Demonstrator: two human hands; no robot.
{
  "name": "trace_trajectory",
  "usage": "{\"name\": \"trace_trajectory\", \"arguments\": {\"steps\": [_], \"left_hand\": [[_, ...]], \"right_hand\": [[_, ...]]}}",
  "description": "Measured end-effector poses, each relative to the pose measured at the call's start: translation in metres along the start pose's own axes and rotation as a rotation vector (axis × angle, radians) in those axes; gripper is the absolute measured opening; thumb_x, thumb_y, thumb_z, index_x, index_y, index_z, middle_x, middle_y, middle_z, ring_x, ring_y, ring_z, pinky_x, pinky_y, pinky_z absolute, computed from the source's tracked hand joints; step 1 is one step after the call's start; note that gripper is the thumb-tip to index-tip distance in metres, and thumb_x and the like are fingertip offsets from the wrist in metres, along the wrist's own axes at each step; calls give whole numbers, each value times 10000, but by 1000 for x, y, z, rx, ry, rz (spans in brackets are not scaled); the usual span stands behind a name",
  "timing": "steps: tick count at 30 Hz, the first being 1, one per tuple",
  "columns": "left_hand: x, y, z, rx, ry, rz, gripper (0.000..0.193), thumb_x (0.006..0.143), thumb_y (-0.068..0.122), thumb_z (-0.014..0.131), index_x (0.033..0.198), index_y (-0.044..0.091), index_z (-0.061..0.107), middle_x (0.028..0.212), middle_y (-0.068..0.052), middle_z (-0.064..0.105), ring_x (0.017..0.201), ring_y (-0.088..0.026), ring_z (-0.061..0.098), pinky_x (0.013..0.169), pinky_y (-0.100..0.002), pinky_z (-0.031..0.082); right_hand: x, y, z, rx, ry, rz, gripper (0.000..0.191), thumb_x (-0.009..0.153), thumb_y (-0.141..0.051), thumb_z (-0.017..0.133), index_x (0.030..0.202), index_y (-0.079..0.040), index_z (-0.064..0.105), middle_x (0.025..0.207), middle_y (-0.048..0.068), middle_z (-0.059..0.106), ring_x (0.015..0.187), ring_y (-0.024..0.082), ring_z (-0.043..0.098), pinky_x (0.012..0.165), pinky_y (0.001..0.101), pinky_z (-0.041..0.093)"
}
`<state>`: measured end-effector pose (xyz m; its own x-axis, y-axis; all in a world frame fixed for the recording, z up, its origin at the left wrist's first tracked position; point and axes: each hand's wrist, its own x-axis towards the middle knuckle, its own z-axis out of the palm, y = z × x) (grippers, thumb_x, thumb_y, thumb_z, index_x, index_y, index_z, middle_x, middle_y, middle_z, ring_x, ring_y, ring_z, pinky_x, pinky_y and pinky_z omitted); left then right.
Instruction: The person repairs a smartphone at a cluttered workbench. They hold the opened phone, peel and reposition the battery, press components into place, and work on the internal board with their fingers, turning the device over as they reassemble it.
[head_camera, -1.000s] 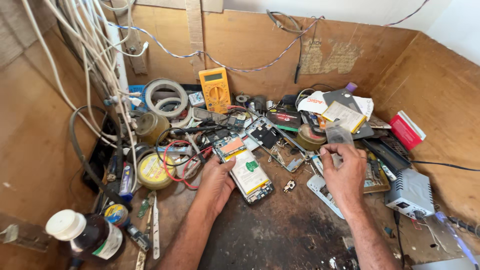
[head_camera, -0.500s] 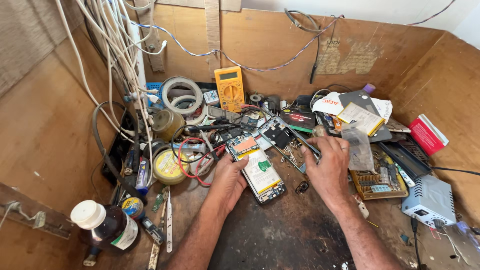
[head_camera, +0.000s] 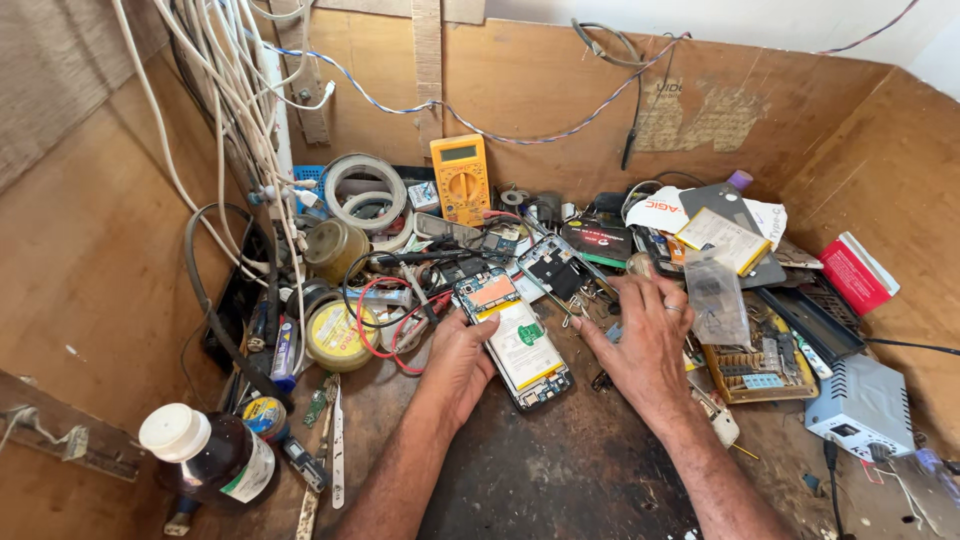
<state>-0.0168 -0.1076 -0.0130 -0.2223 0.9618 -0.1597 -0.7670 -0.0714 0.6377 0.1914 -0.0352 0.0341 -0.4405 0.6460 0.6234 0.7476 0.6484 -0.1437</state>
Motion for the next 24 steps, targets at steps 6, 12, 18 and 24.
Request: {"name": "trace_trajectory", "arguments": {"steps": [6,12,18,24], "left_hand": [[0,-2,1,-11,-7,10,278,961,10,553,1236,-7,590,1203,-136,705,1112,-235,695,978,-407,570],[-2,0,3,7,24,-14,280,965,17,547,1242,-8,578,1213,-143,699,1119,-238,693,977,-415,574],[-1,1,2,-1,0,0,293,962,11,548,1253,-11,576,1223,-147,694,1128,-240,689,978,-410,574],[1,-1,0,12,6,-2,291,962,11,554,1251,-10,577,1216,-144,697,1115,-238,694,973,-413,574]], "right_hand": [[-1,-1,0,4,-67,63,669,762,-424,829,1279,-53,623,1277,99,612,1215,316,438,1026,513,301],[-3,0,0,-11,-105,72,690,771,-453,823,1290,-50,611,1287,105,607,1177,304,444,1003,507,304],[-2,-1,2,-15,-118,92,687,770,-462,820,1280,-48,618,1292,102,608,1181,296,443,996,504,306],[-6,0,2,12,-47,65,641,771,-427,826,1250,-40,647,1254,96,635,1181,303,460,1013,509,309]]}}
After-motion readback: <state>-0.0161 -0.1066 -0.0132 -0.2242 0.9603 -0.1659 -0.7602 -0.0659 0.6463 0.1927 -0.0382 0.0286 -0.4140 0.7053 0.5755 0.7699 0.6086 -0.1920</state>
